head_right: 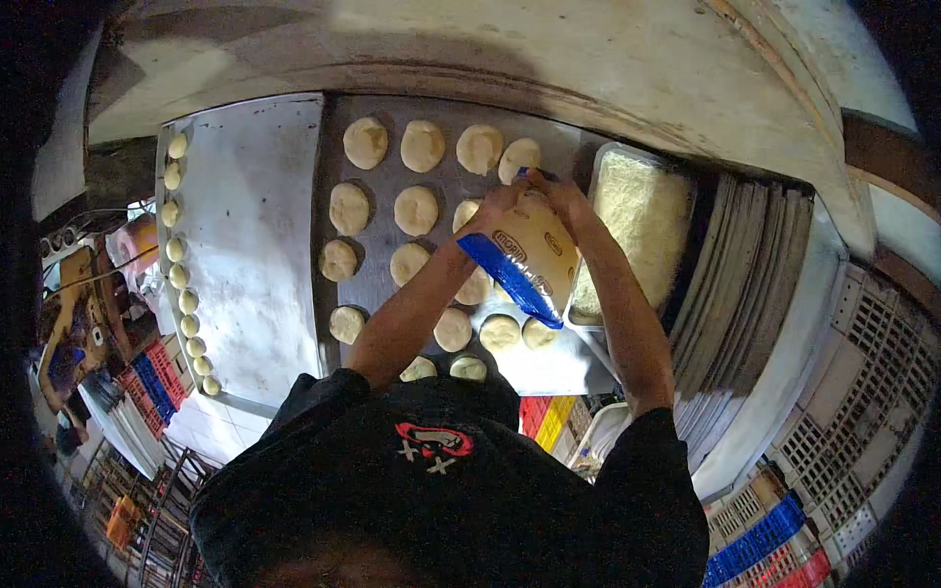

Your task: Filling and shaping dough balls for baking.

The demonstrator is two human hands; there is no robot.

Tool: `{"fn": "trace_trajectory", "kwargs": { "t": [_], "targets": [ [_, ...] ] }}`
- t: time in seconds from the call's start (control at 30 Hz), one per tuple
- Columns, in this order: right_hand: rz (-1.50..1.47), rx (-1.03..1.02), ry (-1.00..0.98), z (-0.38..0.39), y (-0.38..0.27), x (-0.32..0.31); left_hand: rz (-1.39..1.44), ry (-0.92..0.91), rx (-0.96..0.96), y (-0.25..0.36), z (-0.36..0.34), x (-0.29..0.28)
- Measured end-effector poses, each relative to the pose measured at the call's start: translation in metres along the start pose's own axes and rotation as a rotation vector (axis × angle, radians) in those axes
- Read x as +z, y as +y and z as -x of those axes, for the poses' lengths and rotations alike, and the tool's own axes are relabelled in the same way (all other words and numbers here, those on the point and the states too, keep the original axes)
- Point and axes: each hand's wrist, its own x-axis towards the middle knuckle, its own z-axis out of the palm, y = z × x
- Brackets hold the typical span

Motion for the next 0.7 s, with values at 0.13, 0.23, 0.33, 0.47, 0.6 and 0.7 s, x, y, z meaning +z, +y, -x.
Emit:
{"fn": "trace_trajectory", "kwargs": {
  "t": [0.13,0.23,0.33,0.47,0.6,0.7],
  "targets": [
    [-0.464,-0.17,-0.346,-0.055,0.052,-0.038,0.158,-0.1,-0.208,0.019,-0.008,-0.006],
    [-0.428,-0.038,-0.419,-0.043,0.023,0.011,0.007,0.147,-0.009,-0.055,-0.005,0.035],
    [-0.074,0.005,-0.41,-0.027,0.007,0.025,-0.084,0.162,0.244,-0.088,0.03,0.051],
    [-0.318,0.057,-0.355,-0.02,0.044,-0.03,1.572,-0.184,-0.242,0.059,0.077,-0.038],
    [-0.228,-0.05,-0.231,0.036,0.027,0.003,1.192,-0.438,-0.438,0.105,0.111,-0.096],
    [-0.229,0.032,-0.218,0.084,0.005,0.029,1.075,-0.373,-0.413,0.081,0.134,-0.084]
  ]
}}
